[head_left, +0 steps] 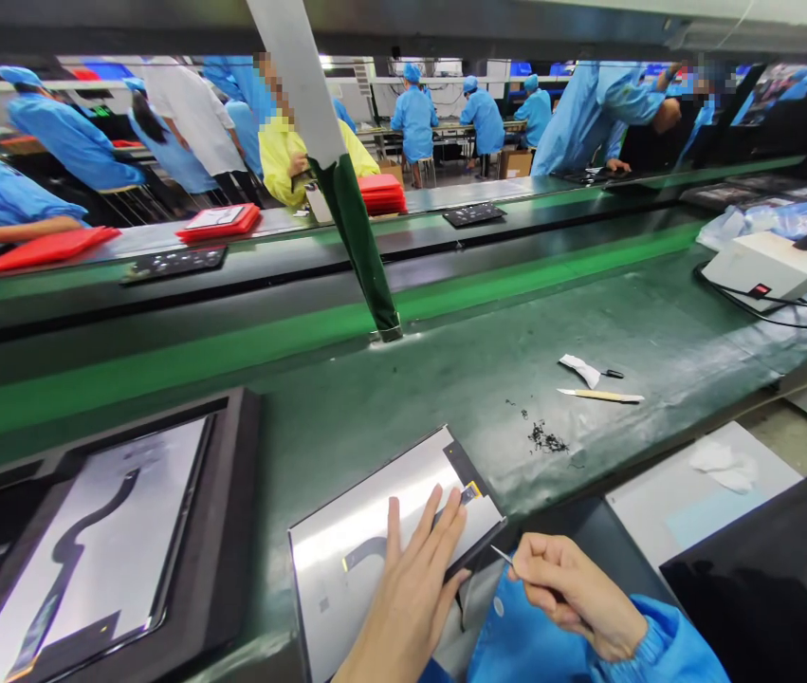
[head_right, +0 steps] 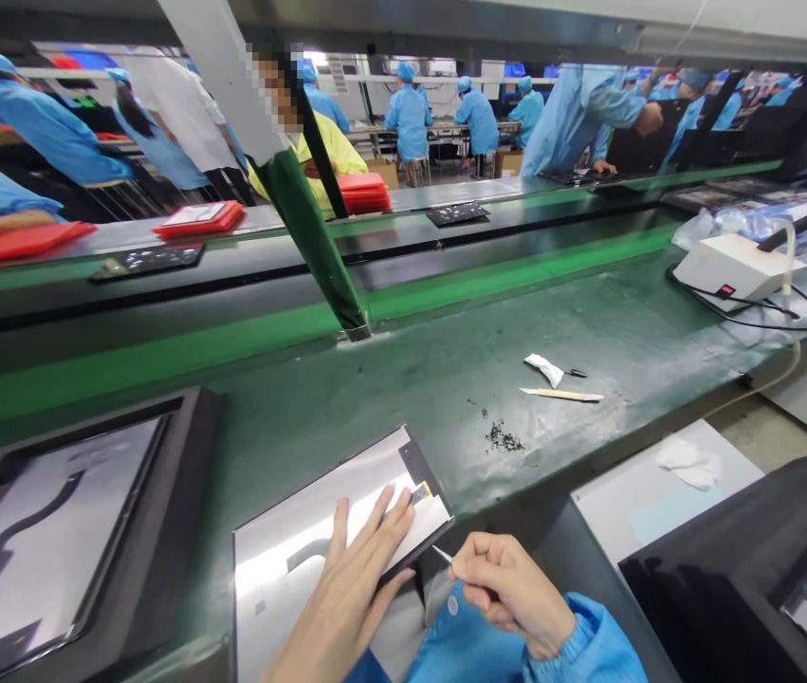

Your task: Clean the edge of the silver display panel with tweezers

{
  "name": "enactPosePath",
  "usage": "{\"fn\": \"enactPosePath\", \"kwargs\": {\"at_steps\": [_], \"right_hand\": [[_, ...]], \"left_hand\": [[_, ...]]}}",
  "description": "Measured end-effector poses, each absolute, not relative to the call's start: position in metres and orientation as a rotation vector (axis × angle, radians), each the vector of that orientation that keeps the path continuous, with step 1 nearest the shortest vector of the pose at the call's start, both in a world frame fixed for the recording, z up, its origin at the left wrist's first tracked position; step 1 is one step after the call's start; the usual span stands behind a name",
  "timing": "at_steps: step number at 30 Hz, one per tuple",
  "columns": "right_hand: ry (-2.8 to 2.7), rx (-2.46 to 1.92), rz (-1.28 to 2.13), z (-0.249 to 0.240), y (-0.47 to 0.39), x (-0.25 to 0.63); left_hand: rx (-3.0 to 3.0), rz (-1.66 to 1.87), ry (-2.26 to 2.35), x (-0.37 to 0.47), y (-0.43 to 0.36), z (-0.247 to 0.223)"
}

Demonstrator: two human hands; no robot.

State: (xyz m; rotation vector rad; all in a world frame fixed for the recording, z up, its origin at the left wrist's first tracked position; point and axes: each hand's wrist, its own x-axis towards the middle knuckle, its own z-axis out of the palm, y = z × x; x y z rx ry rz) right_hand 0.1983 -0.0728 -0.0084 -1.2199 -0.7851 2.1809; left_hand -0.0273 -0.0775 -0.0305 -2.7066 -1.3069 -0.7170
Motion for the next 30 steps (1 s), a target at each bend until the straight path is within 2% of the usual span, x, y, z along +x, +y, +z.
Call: {"fn": "enactPosePath", "kwargs": {"at_steps": [12,30], "right_hand": [[-0.579,-1.148,2.037,-0.01,-0.091,0.204],[-0.448,-1.118,1.809,0.005,-0.088,0.225]], "left_hand": [[-2.813,-0.673,-1.341,-0.027,-0.077,-0.011],[-2.807,-0.644,-1.356,-0.027,-0.078,-0.011]]}}
